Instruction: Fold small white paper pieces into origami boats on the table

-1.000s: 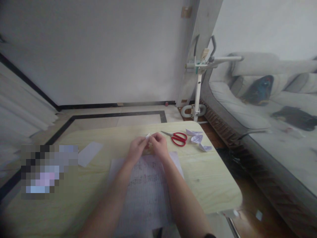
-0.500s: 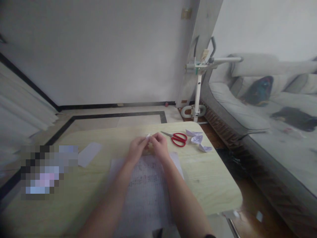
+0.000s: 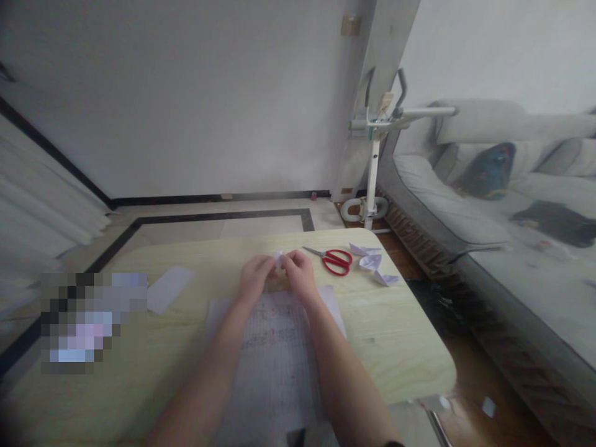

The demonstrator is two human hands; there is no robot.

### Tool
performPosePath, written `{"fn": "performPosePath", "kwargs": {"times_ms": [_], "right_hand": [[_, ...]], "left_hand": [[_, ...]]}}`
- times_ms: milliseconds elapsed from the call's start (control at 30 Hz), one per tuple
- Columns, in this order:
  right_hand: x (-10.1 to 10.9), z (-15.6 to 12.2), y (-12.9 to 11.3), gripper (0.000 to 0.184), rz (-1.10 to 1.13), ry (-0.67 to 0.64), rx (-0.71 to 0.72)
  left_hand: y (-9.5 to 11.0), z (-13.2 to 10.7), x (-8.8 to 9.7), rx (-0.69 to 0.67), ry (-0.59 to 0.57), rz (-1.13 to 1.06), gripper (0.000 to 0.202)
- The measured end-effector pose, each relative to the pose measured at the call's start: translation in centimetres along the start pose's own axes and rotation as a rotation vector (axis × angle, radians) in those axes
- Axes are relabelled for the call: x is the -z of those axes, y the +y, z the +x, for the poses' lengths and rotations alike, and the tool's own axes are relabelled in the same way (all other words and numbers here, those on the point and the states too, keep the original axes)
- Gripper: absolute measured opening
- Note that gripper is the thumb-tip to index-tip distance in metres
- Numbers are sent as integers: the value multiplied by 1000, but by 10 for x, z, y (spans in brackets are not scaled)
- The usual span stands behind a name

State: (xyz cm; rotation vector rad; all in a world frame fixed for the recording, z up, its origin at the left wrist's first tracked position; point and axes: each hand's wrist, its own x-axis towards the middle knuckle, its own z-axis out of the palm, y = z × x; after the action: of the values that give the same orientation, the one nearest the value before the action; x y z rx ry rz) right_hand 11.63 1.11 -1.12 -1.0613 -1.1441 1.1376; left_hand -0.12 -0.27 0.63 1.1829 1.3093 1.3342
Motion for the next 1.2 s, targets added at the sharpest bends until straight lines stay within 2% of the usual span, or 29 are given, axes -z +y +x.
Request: {"fn": "performPosePath", "kwargs": {"times_ms": [200, 367, 533, 667, 900, 1000, 1200], "right_hand": [[-4, -6, -5, 18, -108, -120, -13], [-6, -8, -5, 23, -150, -243, -6], [-4, -6, -4, 24, -147, -244, 14], [-4, -6, -5, 25, -106, -283, 13], [-2, -4, -4, 32, -132, -181, 42], [-2, -4, -1, 32, -179, -132, 53], [-2, -1, 2, 25, -99, -55, 43]], "left_hand": [[-4, 3, 2, -10, 56, -19, 18], [-10, 6, 3, -26, 43, -23, 19], [-9, 5, 4, -51, 7, 7, 22], [-7, 4, 5, -70, 25, -8, 23], [-6, 3, 5, -60, -40, -25, 26], [-6, 3, 6, -78, -26, 1, 25], [-5, 3, 5, -119, -7, 84, 27]]}}
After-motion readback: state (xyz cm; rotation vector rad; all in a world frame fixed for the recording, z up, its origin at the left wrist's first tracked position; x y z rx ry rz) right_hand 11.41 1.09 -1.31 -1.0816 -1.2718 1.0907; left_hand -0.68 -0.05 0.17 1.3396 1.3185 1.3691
